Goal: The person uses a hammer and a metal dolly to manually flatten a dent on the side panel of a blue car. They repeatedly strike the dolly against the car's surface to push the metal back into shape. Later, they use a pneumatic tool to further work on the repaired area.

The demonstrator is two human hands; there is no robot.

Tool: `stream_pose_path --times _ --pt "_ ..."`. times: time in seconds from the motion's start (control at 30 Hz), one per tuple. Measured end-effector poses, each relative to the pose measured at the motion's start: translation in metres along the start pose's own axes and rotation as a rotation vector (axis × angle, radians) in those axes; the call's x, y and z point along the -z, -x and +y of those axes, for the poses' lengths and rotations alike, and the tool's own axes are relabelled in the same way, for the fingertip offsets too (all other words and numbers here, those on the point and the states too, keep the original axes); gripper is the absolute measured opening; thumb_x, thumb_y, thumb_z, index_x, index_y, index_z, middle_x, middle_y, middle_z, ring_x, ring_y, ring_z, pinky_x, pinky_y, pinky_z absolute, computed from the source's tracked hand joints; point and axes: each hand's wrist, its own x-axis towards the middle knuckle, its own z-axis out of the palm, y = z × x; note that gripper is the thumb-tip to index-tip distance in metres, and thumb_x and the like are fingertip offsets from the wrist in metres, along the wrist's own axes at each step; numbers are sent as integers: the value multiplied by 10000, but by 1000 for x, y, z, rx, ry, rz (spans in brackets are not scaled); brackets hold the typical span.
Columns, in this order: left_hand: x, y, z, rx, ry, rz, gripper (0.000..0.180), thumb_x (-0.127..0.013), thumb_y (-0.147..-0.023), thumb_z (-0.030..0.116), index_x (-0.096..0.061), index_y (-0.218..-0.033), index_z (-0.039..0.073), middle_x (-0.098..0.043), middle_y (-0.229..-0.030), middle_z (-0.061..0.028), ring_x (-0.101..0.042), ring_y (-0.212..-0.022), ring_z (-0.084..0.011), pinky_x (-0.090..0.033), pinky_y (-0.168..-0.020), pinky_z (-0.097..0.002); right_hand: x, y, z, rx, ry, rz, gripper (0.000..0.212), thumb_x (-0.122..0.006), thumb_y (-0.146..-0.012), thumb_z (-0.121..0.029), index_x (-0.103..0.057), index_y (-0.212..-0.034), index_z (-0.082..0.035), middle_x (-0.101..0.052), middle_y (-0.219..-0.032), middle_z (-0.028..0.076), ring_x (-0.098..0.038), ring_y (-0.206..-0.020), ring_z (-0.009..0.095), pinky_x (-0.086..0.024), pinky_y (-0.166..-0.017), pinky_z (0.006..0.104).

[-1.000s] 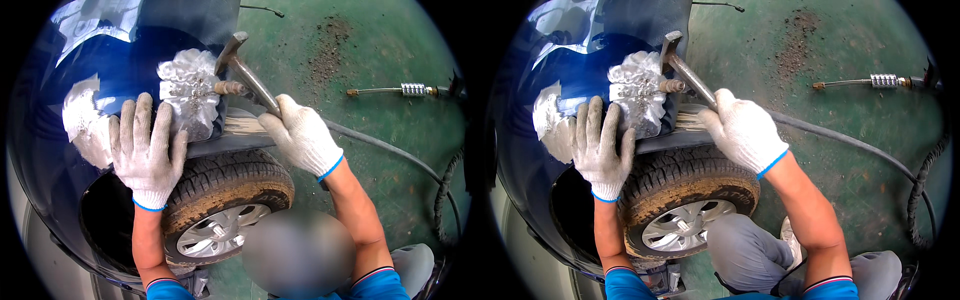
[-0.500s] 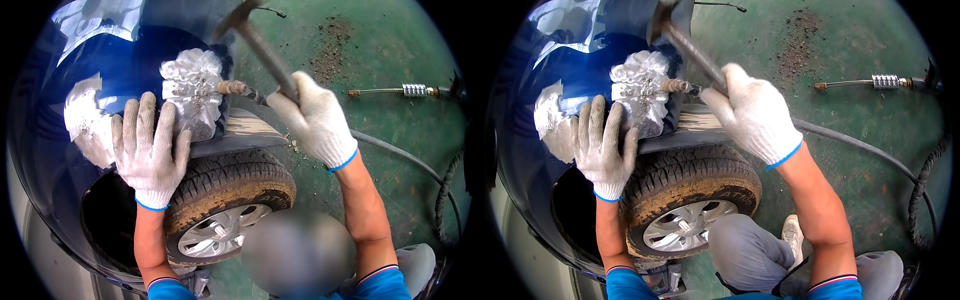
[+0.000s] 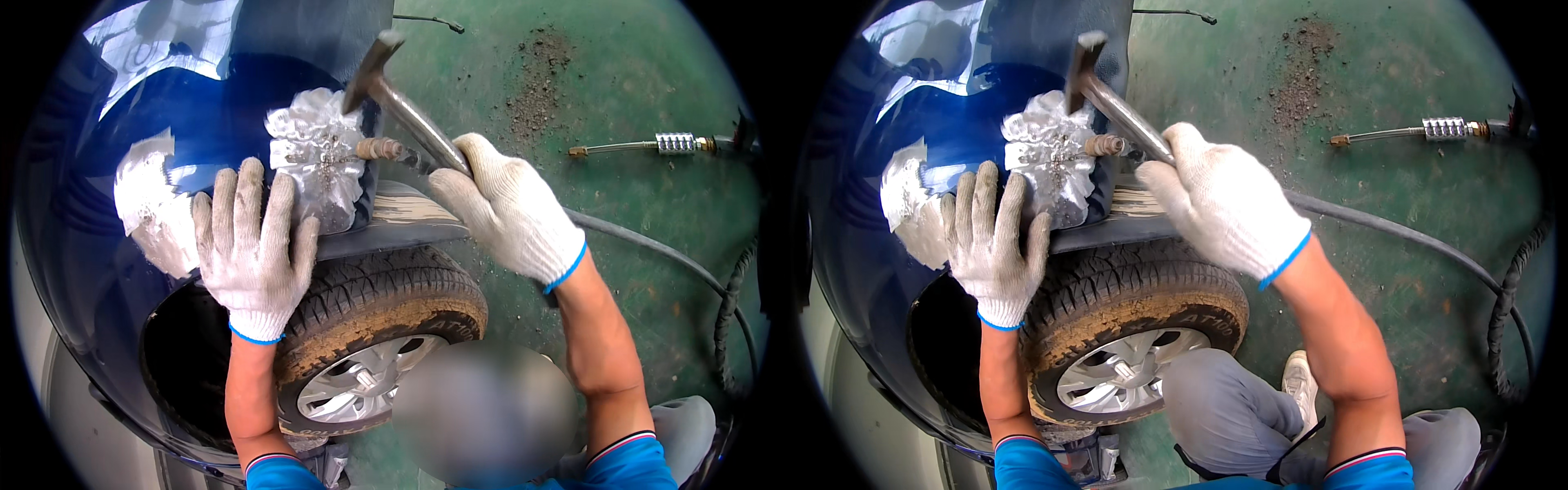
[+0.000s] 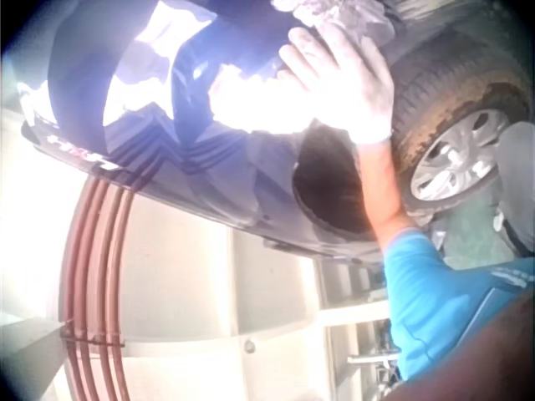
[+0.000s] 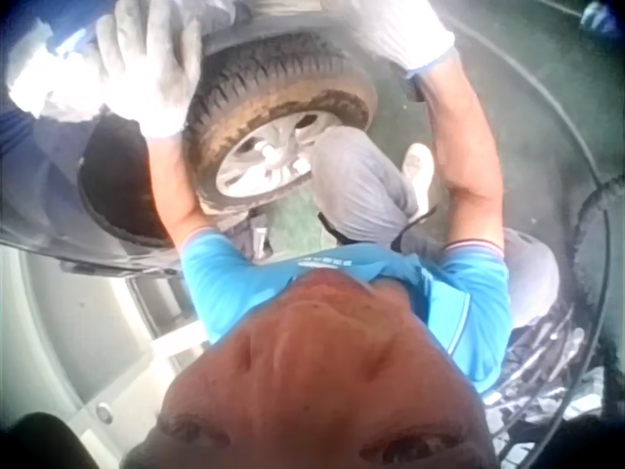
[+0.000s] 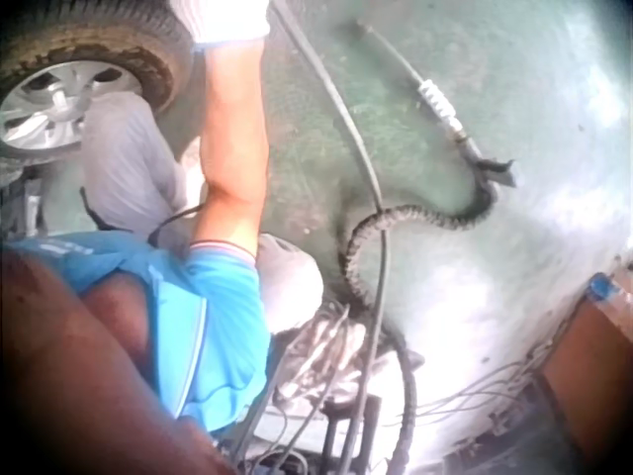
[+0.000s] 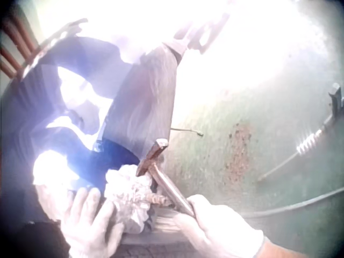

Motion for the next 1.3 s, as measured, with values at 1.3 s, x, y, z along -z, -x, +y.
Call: stream_pose_path --times 1.3 --pt "-1 0 3 6 23 -16 523 -844 -880 264 -748 -1375 124 -682 -1472 -187 -603 -1402 -429 -388 -1236 -604 -26 7 -32 -133 57 51 262 -645 -1049 -230 -540 -1126 -3 -669 -744 290 -714 -737 508 -557 -675 569"
